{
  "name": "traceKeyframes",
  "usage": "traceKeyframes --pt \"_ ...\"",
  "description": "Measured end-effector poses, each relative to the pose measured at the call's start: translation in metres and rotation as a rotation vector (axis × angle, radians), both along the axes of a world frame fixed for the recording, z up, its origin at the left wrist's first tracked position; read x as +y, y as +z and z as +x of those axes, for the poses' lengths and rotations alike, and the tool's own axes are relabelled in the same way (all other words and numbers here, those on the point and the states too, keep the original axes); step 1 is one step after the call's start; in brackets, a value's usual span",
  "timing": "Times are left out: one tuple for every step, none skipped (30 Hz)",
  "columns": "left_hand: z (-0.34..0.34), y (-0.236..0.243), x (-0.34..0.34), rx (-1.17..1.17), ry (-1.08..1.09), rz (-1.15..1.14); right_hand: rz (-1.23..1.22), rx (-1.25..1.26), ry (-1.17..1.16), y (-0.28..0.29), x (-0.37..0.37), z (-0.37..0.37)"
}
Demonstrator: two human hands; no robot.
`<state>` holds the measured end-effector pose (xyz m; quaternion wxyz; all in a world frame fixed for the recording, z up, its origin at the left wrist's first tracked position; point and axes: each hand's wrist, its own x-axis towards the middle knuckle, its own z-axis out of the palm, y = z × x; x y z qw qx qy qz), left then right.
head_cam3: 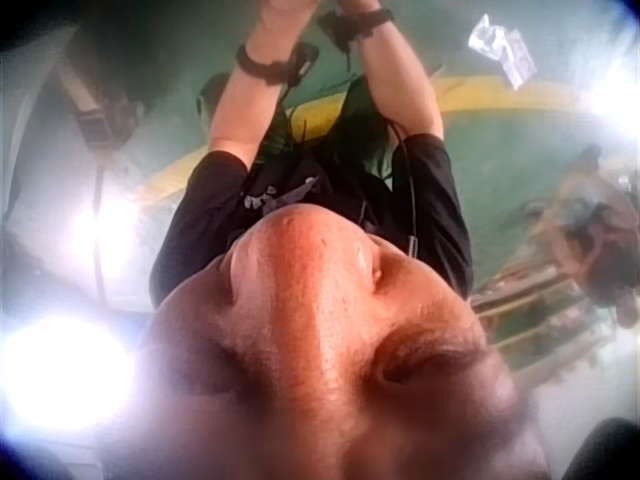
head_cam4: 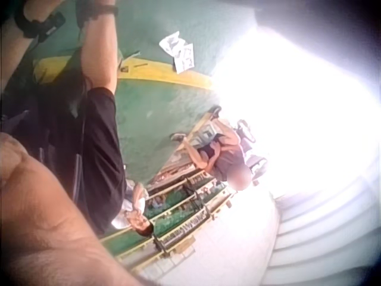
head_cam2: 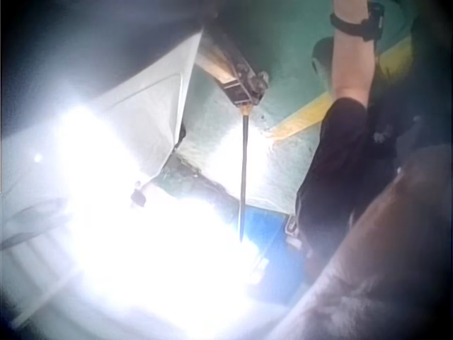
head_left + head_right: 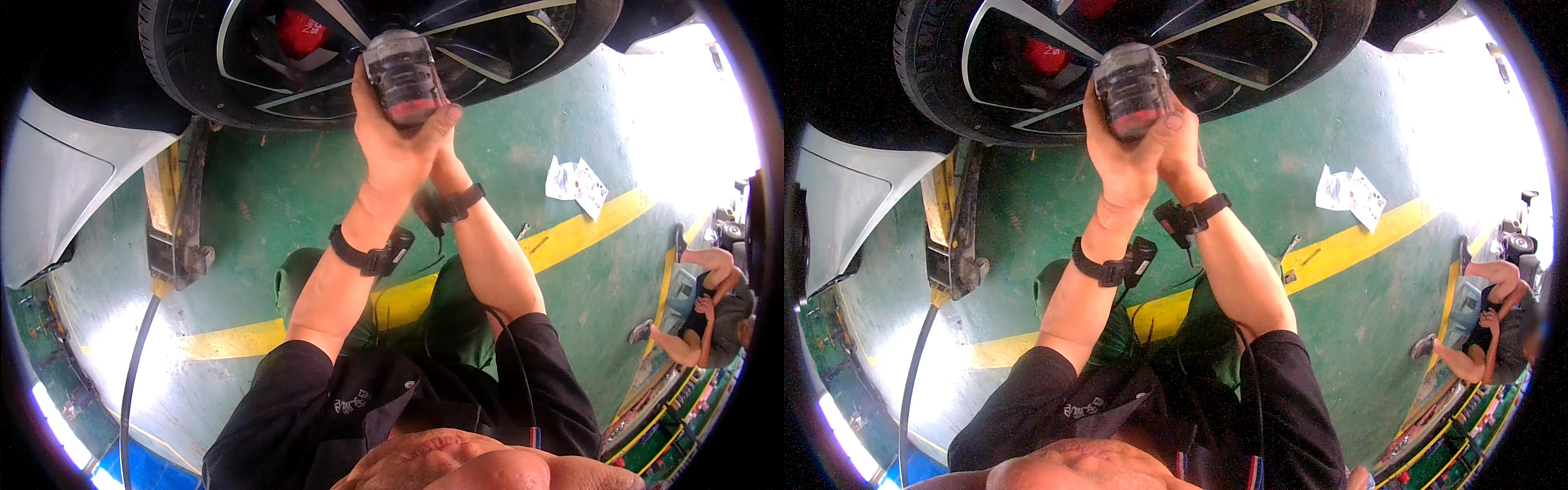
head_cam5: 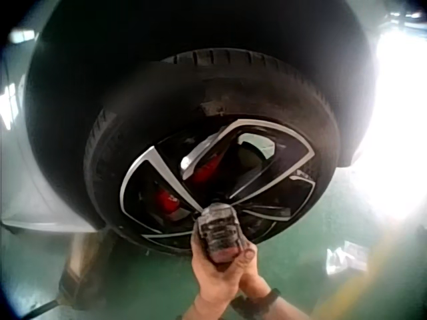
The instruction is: The person works on a car wheel attached to a vehicle. The person uses a power drill to tighten or loosen components on the wheel hub, then uses a thin metal tool to adjust a small part in the center of the wheel while holding it in place.
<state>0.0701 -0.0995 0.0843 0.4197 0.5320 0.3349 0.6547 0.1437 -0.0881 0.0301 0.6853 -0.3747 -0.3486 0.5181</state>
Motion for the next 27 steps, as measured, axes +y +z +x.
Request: traceKeyframes --pt "-0.002 -0.001 0.000 0.020 0.004 -0.006 -0.005 -0.065 -0.008 0.004 -0.001 -0.001" --pt "-0.003 -0.002 0.000 0.040 0.009 -0.012 -0.029 -0.233 -0.030 0.011 -0.006 0.002" --pt "-0.002 -0.003 0.000 0.032 0.008 -0.011 -0.044 -0.262 -0.035 0.012 -0.007 0.003" --pt "0.000 -0.003 0.000 0.025 0.007 -0.009 -0.059 -0.290 -0.039 0.013 -0.008 0.005" --pt "0.001 -0.003 0.000 0.017 0.007 -0.007 -0.064 -0.176 -0.021 0.007 -0.006 0.005" --pt "0.001 -0.004 0.001 0.018 0.005 -0.012 -0.066 -0.178 -0.016 0.007 -0.006 0.005" --pt "0.000 -0.004 0.001 0.019 0.003 -0.016 -0.068 -0.180 -0.011 0.007 -0.006 0.006" --pt "0.000 -0.004 0.002 0.020 0.001 -0.021 -0.061 -0.171 -0.008 0.006 -0.005 0.007" --pt "0.002 -0.003 0.002 0.054 0.021 -0.025 -0.057 -0.178 -0.006 0.006 -0.006 0.007" --pt "0.005 -0.002 0.001 0.089 0.041 -0.029 -0.049 -0.180 -0.005 0.007 -0.007 0.006" --pt "0.006 0.000 0.001 0.123 0.062 -0.033 -0.044 -0.178 -0.004 0.008 -0.009 0.004" --pt "0.005 0.001 0.001 0.187 0.090 -0.021 -0.041 -0.181 -0.005 0.009 -0.011 0.004" --pt "0.004 0.003 0.001 0.251 0.118 -0.010 -0.042 -0.178 -0.006 0.009 -0.014 0.004" --pt "0.003 0.004 0.001 0.315 0.146 0.001 -0.039 -0.178 -0.005 0.010 -0.016 0.004" --pt "0.001 0.003 0.002 0.344 0.160 0.026 -0.038 -0.178 -0.009 0.009 -0.017 0.002" --pt "0.000 0.002 0.004 0.374 0.174 0.051 -0.036 -0.175 -0.010 0.008 -0.018 0.001" --pt "-0.002 0.001 0.005 0.403 0.187 0.075 -0.036 -0.175 -0.011 0.008 -0.019 0.000" --pt "-0.003 0.001 0.005 0.384 0.164 0.057 -0.036 -0.176 -0.014 0.008 -0.020 -0.001" --pt "-0.004 0.003 0.005 0.365 0.140 0.038 -0.036 -0.174 -0.014 0.007 -0.021 -0.001" --pt "-0.005 0.003 0.004 0.345 0.115 0.020 -0.038 -0.172 -0.016 0.006 -0.021 -0.001" --pt "-0.004 0.003 0.003 0.304 0.106 0.014 -0.039 -0.177 -0.017 0.006 -0.021 0.000" --pt "-0.003 0.002 0.002 0.262 0.096 0.008 -0.041 -0.182 -0.017 0.006 -0.021 0.000" --pt "-0.001 0.002 0.002 0.220 0.085 0.002 -0.042 -0.178 -0.014 0.005 -0.021 -0.001" --pt "-0.001 0.002 0.003 0.206 0.082 0.012 -0.044 -0.179 -0.014 0.004 -0.021 -0.001" --pt "0.000 0.001 0.004 0.192 0.078 0.023 -0.046 -0.181 -0.012 0.004 -0.021 -0.001" --pt "0.000 0.000 0.005 0.178 0.075 0.033 -0.048 -0.184 -0.015 0.003 -0.021 0.000" --pt "0.000 -0.001 0.006 0.187 0.079 0.030 -0.047 -0.183 -0.013 0.003 -0.020 0.000"
